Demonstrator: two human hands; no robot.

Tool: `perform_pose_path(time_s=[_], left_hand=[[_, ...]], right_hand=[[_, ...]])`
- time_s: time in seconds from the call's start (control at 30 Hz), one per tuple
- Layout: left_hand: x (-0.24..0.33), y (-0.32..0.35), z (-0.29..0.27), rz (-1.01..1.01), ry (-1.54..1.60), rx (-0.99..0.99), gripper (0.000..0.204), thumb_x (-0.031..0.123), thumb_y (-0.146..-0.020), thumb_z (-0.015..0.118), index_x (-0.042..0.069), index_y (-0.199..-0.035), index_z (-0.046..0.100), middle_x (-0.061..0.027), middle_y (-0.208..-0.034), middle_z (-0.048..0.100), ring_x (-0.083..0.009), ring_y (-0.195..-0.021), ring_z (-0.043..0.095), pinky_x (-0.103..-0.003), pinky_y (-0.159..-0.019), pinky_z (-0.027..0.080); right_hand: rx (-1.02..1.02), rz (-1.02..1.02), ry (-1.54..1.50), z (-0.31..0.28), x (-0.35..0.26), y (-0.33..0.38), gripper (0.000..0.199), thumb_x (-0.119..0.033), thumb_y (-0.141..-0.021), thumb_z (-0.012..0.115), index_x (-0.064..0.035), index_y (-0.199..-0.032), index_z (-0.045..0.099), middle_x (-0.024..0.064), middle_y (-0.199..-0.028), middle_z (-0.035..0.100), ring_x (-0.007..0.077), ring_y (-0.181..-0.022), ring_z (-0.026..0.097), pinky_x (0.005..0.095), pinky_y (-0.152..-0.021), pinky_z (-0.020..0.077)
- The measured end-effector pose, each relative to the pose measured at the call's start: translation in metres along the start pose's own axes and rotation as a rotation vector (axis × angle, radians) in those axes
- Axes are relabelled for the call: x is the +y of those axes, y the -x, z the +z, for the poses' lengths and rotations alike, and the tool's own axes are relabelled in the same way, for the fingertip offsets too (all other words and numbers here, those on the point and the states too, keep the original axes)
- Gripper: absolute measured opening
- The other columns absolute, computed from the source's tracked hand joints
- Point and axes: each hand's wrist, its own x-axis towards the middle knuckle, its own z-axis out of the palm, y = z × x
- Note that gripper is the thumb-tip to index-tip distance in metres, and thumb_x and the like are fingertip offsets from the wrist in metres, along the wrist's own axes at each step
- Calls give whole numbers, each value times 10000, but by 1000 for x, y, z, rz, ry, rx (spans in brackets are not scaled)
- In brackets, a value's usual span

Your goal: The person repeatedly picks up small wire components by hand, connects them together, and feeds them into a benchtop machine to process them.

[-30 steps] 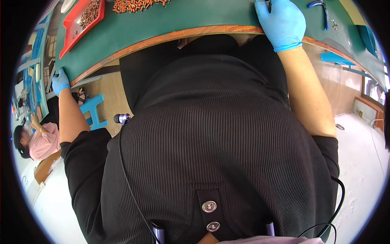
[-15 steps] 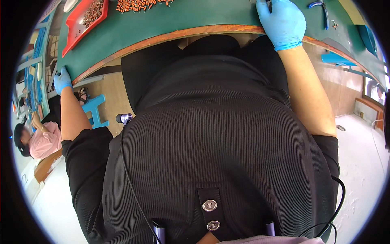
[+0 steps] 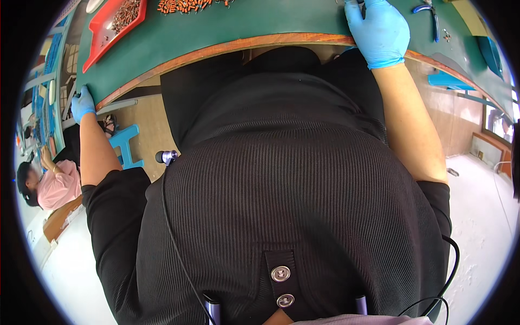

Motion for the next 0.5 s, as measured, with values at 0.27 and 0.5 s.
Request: perform_pose_path(time_s=[0.27,0.5], left_hand=[[2,5,-2,3,5,-1,696,589,-786,509,62,-1233,595,-196,-1249,585,-336,-1166,552,-416,-1005,404],[4,8,-4,-16,20,-3,690,590,-784,513,67,-1225,602,-194,-1244,588,-336,-1160,555,-420,-994,413]], right_hand=[[-10,11,0,0,0,-1,108,-135,-750,645,-98,-774,546,121,-652,581,326,-617,581,437,-571,458],[-5,7,0,-1,2,-2,106,-129,-750,644,-95,-766,545,122,-644,576,324,-610,579,434,-568,457]])
